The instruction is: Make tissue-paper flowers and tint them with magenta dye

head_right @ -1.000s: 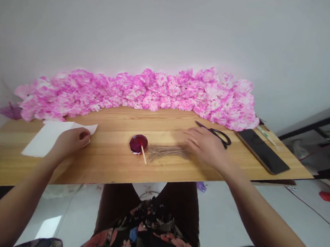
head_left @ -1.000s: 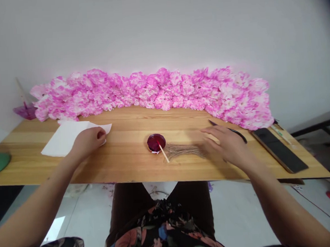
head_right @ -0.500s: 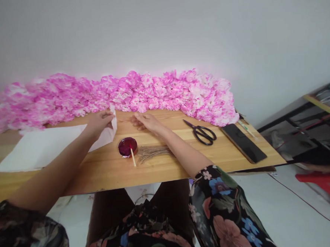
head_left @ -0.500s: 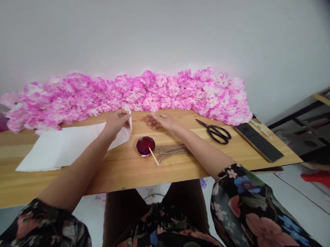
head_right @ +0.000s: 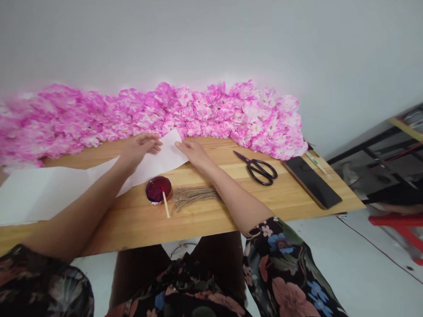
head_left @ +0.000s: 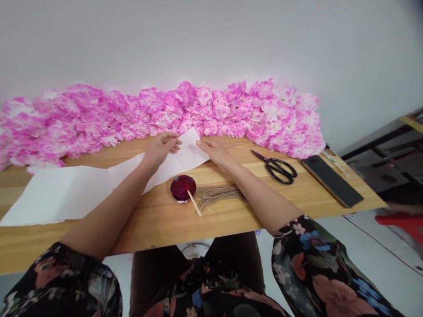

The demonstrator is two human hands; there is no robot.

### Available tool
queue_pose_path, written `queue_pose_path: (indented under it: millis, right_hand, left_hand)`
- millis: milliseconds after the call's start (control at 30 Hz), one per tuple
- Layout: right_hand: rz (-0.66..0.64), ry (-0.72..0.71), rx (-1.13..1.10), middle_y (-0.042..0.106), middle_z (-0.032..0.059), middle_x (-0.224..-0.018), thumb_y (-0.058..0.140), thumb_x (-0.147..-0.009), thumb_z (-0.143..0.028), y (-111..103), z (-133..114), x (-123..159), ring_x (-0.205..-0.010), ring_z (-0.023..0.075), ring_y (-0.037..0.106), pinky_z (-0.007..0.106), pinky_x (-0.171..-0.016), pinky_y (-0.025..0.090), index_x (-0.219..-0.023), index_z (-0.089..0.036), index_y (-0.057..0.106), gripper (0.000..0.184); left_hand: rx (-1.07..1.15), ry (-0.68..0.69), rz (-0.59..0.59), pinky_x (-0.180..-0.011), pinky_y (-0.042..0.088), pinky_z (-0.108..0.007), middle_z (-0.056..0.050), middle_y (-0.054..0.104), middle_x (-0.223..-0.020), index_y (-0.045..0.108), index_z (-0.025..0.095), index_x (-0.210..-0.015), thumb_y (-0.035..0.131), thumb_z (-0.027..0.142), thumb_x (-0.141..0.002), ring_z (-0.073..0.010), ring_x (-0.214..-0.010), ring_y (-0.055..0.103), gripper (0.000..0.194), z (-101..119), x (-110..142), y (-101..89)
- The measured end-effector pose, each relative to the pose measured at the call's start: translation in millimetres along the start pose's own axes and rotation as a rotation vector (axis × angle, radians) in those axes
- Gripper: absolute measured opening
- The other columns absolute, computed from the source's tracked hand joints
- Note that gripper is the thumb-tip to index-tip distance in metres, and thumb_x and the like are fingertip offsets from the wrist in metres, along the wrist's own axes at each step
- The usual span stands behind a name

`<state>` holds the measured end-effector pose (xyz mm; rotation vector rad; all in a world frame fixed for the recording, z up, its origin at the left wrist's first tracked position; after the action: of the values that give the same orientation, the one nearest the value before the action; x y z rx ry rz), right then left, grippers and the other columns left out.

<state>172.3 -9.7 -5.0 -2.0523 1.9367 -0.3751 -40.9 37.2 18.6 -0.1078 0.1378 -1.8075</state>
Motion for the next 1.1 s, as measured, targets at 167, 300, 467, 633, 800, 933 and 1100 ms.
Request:
queue_pose_path:
  millis: [167, 300, 467, 633, 800, 933, 1100]
  right_hand:
    - [0.024, 0.025, 0.018, 0.087, 0.0066, -0.122, 0.064, -0.095, -0.018, -4, -4, 1, -0.108, 0.0240, 0.079, 0.035, -0.098, 0.060, -0.124, -0.016, 0.081, 0.033]
    - [0.030, 0.082, 0.000, 0.087, 0.0070, -0.128, 0.061, -0.092, -0.011, -24, -10, 1, -0.115, 0.0257, 0.080, 0.038, -0.102, 0.062, -0.127, -0.017, 0.081, 0.041]
    - [0.063, 0.120, 0.056, 0.088, 0.0086, -0.125, 0.065, -0.086, -0.010, -53, -5, 0, -0.111, 0.0291, 0.081, 0.042, -0.102, 0.062, -0.125, -0.017, 0.082, 0.043]
    - [0.047, 0.086, 0.229, 0.087, 0.0086, -0.121, 0.063, -0.093, -0.022, -61, 1, 0, -0.106, 0.0270, 0.078, 0.036, -0.093, 0.057, -0.114, -0.016, 0.080, 0.028]
    - [0.092, 0.084, 0.361, 0.081, 0.0070, -0.097, 0.058, -0.102, -0.045, -53, 1, 0, -0.089, 0.0246, 0.071, 0.032, -0.076, 0.046, -0.091, -0.020, 0.072, 0.031]
    - [0.138, 0.059, 0.428, 0.074, 0.0052, -0.085, 0.059, -0.099, -0.044, -47, 5, -3, -0.082, 0.0236, 0.065, 0.031, -0.070, 0.039, -0.083, -0.022, 0.067, 0.028]
    - [0.155, 0.072, 0.454, 0.070, 0.0036, -0.082, 0.058, -0.096, -0.038, -45, 10, -6, -0.079, 0.0222, 0.061, 0.031, -0.069, 0.036, -0.083, -0.020, 0.068, 0.024]
  left_hand:
    - [-0.453, 0.082, 0.143, -0.107, 0.060, -0.040, -0.009, 0.085, -0.117, 0.079, 0.018, -0.113, 0.062, 0.019, -0.098, -0.0270, -0.109, 0.079, 0.023, 12, 18, -37.7]
    - [-0.695, 0.107, 0.137, -0.116, 0.056, -0.045, -0.011, 0.083, -0.130, 0.082, 0.019, -0.116, 0.058, 0.023, -0.098, -0.0340, -0.124, 0.075, 0.030, 4, 35, -46.3]
    - [-0.800, 0.215, 0.013, -0.127, 0.048, -0.048, -0.012, 0.079, -0.143, 0.079, 0.021, -0.125, 0.059, 0.027, -0.099, -0.0356, -0.140, 0.069, 0.034, -5, 43, -42.6]
    - [-0.868, 0.268, -0.098, -0.121, 0.051, -0.049, -0.015, 0.081, -0.136, 0.079, 0.019, -0.125, 0.060, 0.035, -0.102, -0.0368, -0.132, 0.071, 0.034, -2, 49, -42.0]
    - [-0.996, 0.273, -0.056, -0.113, 0.055, -0.048, -0.017, 0.081, -0.132, 0.079, 0.016, -0.128, 0.054, 0.037, -0.104, -0.0370, -0.126, 0.073, 0.041, -8, 42, -52.8]
    - [-1.112, 0.195, -0.015, -0.113, 0.054, -0.050, -0.019, 0.079, -0.135, 0.079, 0.016, -0.131, 0.054, 0.042, -0.105, -0.0399, -0.129, 0.071, 0.045, -16, 32, -64.1]
    - [-1.204, 0.107, -0.051, -0.107, 0.054, -0.050, -0.023, 0.079, -0.129, 0.082, 0.012, -0.126, 0.056, 0.045, -0.101, -0.0427, -0.125, 0.071, 0.049, -16, 29, -68.7]
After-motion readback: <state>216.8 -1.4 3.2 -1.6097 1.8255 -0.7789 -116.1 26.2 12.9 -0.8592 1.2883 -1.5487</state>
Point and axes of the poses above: each hand's wrist, its own x-axis away from the middle knuckle, its own y-axis out of the palm, z = x × y, the point moved 3 cm from there along -x, towards the middle knuckle
